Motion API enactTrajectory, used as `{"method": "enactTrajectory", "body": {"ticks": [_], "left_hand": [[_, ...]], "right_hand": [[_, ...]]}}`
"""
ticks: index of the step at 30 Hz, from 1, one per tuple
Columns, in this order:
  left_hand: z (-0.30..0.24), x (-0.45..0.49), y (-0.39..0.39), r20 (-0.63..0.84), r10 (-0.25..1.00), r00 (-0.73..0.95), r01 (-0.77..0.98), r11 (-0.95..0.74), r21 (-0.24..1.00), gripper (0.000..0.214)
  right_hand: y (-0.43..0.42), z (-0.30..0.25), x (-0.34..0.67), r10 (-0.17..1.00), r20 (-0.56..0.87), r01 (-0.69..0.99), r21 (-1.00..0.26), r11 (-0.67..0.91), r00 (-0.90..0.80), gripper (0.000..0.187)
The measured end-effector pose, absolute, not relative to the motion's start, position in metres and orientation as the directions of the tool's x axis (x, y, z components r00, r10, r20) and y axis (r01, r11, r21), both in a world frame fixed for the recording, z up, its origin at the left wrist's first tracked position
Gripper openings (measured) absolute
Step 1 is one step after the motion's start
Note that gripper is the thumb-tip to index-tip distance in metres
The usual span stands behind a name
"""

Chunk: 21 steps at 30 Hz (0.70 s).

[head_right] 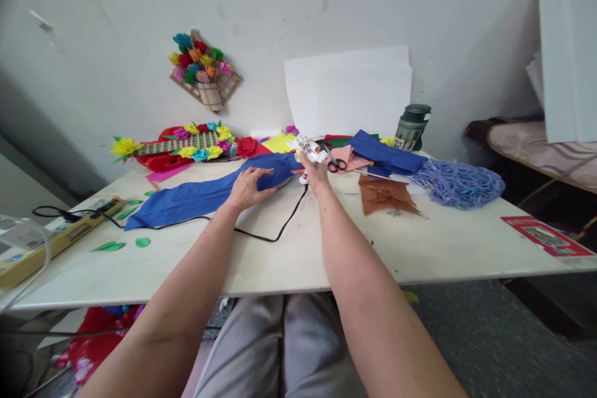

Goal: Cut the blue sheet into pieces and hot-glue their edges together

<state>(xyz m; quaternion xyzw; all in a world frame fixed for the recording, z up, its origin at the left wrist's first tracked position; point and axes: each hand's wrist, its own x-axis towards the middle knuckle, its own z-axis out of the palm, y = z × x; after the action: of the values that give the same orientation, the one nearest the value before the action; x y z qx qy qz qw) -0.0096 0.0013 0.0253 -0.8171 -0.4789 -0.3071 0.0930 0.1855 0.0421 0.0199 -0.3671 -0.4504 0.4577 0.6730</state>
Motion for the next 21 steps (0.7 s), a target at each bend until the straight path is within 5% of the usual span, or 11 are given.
{"method": "enactTrajectory", "body": {"ticks": [6, 21], "left_hand": [[0.015, 0.010, 0.014, 0.564, 0.728, 0.391, 0.813, -0.560, 0.160, 0.028], [0.018, 0.009, 0.004, 0.508, 0.758, 0.409, 0.825, -0.545, 0.149, 0.041]], "right_hand": [[0.039, 0.021, 0.189, 0.933, 0.316, -0.236, -0.906, 0.351, 0.174, 0.051], [0.031, 0.022, 0.184, 0.947, 0.314, -0.221, -0.921, 0.321, 0.067, 0.048]]}}
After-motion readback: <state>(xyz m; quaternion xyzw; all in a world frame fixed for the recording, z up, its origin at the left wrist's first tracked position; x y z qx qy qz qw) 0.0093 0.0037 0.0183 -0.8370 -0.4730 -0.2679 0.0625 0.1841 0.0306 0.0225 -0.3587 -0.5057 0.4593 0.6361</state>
